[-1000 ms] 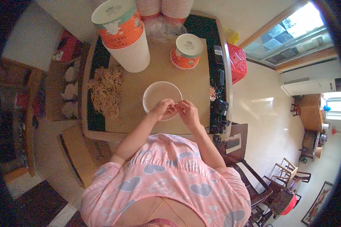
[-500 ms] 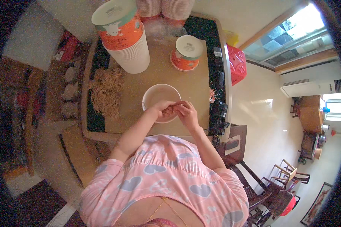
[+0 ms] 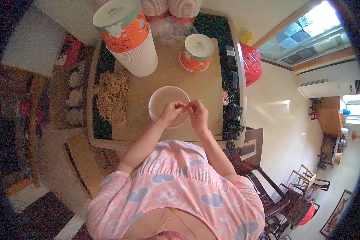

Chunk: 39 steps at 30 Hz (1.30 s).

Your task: Filling decorative buckets with shredded paper material.

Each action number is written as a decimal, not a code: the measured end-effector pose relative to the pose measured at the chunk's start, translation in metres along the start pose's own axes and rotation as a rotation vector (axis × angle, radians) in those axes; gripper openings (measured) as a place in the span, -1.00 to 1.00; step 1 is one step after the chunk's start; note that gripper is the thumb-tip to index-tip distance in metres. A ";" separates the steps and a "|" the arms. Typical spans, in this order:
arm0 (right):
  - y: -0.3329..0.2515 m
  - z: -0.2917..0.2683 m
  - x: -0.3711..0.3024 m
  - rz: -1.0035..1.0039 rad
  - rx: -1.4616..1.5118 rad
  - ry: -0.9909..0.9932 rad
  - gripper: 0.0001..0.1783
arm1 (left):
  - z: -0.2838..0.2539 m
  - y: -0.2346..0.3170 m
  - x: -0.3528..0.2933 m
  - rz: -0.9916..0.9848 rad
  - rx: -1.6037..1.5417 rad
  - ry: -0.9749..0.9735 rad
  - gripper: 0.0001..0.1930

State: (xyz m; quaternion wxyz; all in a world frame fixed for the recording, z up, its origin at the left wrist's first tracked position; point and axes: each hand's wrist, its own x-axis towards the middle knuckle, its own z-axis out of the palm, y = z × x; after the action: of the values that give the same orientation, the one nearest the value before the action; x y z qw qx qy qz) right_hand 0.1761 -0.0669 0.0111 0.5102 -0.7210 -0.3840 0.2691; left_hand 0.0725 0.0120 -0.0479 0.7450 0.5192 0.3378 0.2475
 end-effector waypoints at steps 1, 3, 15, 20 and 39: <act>-0.002 -0.002 0.002 -0.067 -0.079 -0.010 -0.95 | 0.001 0.005 -0.001 -0.003 0.001 -0.005 -0.91; -0.007 -0.004 0.003 -0.135 -0.158 -0.021 -0.95 | -0.001 0.020 -0.006 -0.199 -0.078 -0.006 -0.93; 0.002 0.005 0.000 -0.057 -0.080 0.083 -0.76 | -0.004 0.030 -0.015 -0.274 -0.293 -0.011 -0.92; -0.010 0.010 0.004 0.011 0.105 0.035 -0.67 | -0.008 0.020 -0.015 -0.250 -0.326 -0.028 -0.92; -0.002 -0.007 0.002 0.171 0.192 -0.273 -0.49 | -0.001 0.046 -0.037 0.158 0.446 0.179 -0.89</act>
State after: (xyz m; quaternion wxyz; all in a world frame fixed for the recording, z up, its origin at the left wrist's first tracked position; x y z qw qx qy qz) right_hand 0.1824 -0.0690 0.0152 0.4952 -0.6558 -0.3592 0.4423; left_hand 0.0475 0.0018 0.0044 0.5577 0.6715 0.4069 0.2692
